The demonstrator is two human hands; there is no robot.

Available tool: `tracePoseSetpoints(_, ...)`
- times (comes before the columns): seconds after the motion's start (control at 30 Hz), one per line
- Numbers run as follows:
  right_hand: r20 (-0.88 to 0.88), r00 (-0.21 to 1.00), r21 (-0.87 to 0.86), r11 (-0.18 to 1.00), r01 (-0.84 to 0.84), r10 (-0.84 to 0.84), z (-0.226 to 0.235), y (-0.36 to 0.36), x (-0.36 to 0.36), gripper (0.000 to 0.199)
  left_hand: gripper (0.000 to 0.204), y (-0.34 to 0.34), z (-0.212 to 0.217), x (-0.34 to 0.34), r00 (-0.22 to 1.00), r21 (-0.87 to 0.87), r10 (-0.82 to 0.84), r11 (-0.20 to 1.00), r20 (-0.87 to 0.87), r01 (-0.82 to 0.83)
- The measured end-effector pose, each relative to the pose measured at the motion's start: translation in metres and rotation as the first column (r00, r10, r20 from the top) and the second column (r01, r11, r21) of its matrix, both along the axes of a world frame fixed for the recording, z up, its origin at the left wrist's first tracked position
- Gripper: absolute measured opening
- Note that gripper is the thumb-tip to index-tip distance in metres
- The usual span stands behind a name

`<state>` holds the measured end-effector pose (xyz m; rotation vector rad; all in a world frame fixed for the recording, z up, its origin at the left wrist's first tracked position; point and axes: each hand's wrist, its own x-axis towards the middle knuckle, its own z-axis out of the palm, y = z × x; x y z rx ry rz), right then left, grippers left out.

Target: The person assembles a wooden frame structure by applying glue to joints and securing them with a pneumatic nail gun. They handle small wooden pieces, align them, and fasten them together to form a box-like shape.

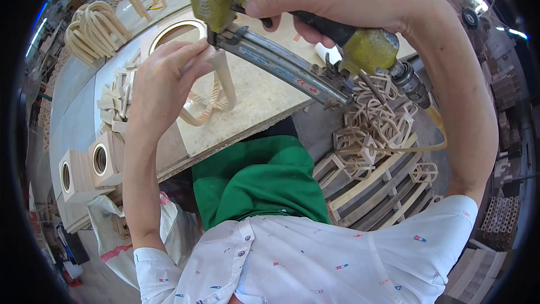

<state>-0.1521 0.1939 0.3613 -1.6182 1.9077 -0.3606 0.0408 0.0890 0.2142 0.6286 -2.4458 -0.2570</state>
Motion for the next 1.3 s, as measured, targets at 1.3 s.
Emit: tracePoseSetpoints(1.3, 0.171, 0.964, -0.22, 0.961, -0.166, 0.206, -0.028, -0.016, 0.027, 0.025, 0.052, -0.011, -0.042, 0.047, 0.948, 0.08, -0.011, 0.996, -0.318, 0.038)
